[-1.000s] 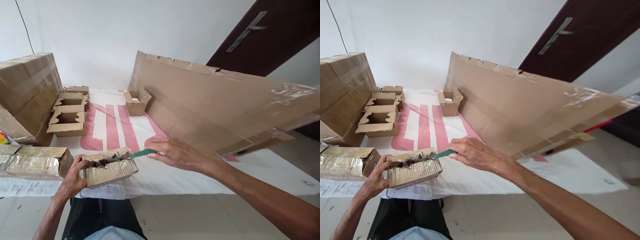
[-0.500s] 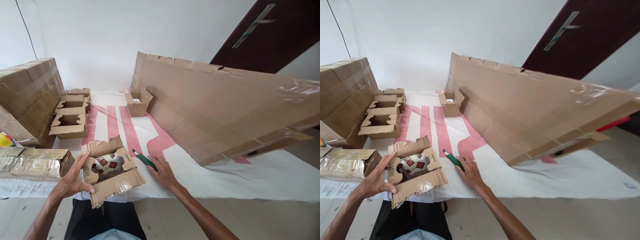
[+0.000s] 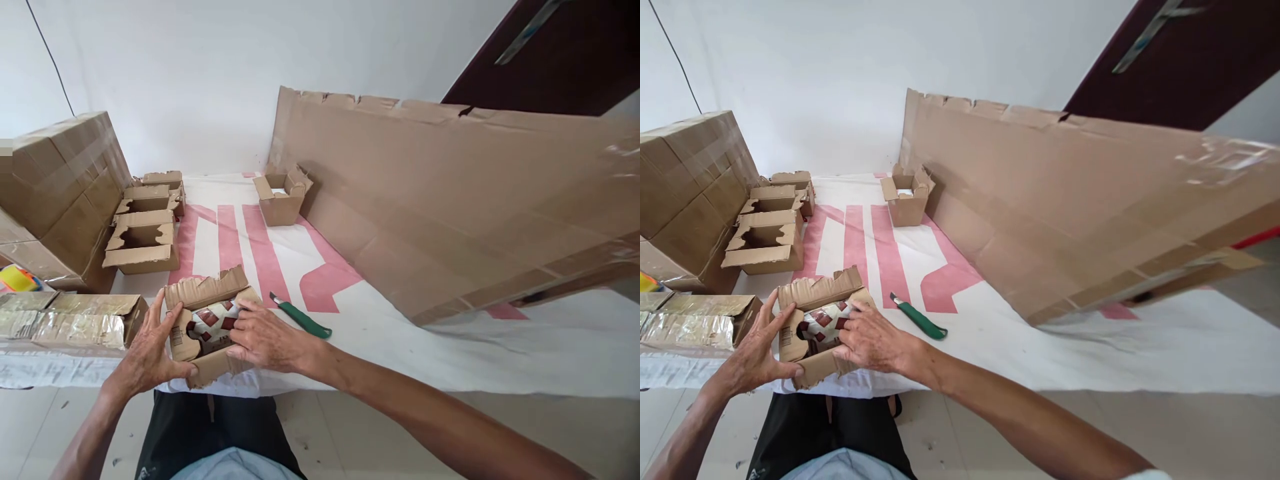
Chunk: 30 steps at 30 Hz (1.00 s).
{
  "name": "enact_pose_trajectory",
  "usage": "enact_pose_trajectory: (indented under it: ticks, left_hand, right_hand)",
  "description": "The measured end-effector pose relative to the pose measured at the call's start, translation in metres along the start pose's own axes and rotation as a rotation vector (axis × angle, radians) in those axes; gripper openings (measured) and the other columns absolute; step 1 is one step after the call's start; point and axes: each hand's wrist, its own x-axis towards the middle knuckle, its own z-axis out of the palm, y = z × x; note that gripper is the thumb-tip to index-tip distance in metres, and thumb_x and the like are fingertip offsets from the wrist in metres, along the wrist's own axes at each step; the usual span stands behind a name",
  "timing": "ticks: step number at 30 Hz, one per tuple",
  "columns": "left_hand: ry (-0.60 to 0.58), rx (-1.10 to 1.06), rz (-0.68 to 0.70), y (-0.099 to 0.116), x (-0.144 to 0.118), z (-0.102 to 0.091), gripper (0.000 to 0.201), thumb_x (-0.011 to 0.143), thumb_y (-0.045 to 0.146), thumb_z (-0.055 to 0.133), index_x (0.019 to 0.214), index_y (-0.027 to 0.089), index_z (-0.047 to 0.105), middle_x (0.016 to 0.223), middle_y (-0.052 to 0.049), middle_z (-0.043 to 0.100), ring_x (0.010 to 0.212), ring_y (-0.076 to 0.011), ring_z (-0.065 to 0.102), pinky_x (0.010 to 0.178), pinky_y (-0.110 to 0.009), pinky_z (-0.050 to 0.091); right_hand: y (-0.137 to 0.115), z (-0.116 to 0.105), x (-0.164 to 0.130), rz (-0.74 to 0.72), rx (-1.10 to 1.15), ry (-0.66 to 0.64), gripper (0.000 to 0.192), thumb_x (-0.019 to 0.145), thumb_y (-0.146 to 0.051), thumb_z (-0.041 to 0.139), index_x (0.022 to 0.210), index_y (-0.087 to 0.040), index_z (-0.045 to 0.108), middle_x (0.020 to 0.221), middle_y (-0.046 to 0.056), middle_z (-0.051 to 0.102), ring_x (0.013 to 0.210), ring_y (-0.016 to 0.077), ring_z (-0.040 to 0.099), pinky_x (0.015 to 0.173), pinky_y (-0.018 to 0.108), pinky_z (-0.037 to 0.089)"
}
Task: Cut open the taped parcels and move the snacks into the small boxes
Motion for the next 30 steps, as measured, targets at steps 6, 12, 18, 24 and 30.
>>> enact_pose_trajectory:
  ticks: [6,12,18,24,30]
  left_hand:
    - [0.05,0.059,0.026,0.005,0.0,0.002,0.112,0.064,0.046,0.098,0.161,0.031,0.044,0.18,-0.019,0.011,0.162,-0.0519,0.017,0.123,-0.073,0.032]
    - [-0.038,-0.004,-0.01,0.005,0.004,0.011,0.119,0.06,0.039,0.098,0.163,0.028,0.039,0.17,-0.02,0.036,0.159,-0.0485,0.029,0.125,-0.072,0.031]
    - [-0.025,-0.169,0.004,0.008,0.007,0.013,0.123,0.062,0.026,0.093,0.166,0.03,0.028,0.159,-0.015,0.045,0.142,-0.0393,0.055,0.116,-0.055,0.05]
    - [-0.063,-0.202,-0.019,0.009,0.006,0.013,0.128,0.063,0.028,0.095,0.168,0.03,0.022,0.162,-0.016,0.039,0.144,-0.0397,0.053,0.117,-0.055,0.049]
    - [-0.064,-0.223,0.022,-0.001,0.006,0.018,0.147,0.054,0.033,0.102,0.171,0.031,0.014,0.176,-0.021,0.012,0.157,-0.0462,0.034,0.123,-0.061,0.041]
  right_hand:
    - [0.021,-0.015,-0.021,0.158,-0.2,0.034,0.022,0.103,-0.033,0.064,0.09,-0.017,0.074,0.091,0.01,0.075,0.093,0.0271,0.067,0.112,0.049,0.04]
    - [0.022,-0.02,-0.029,0.3,-0.147,0.005,0.008,0.1,-0.018,0.061,0.095,-0.021,0.067,0.095,0.006,0.073,0.096,0.0255,0.07,0.113,0.05,0.038]
    - [0.017,-0.008,-0.002,0.357,-0.324,-0.067,0.034,0.088,-0.01,0.067,0.121,-0.015,0.066,0.119,0.017,0.071,0.107,0.0333,0.068,0.11,0.048,0.039]
    - [0.018,-0.009,0.023,0.301,-0.331,-0.167,0.026,0.094,-0.008,0.056,0.114,-0.014,0.071,0.115,0.02,0.073,0.101,0.0344,0.068,0.103,0.053,0.041]
    - [0.025,-0.015,0.015,0.265,-0.196,-0.114,0.015,0.093,-0.011,0.063,0.107,-0.018,0.066,0.112,0.013,0.073,0.113,0.0327,0.064,0.114,0.059,0.035]
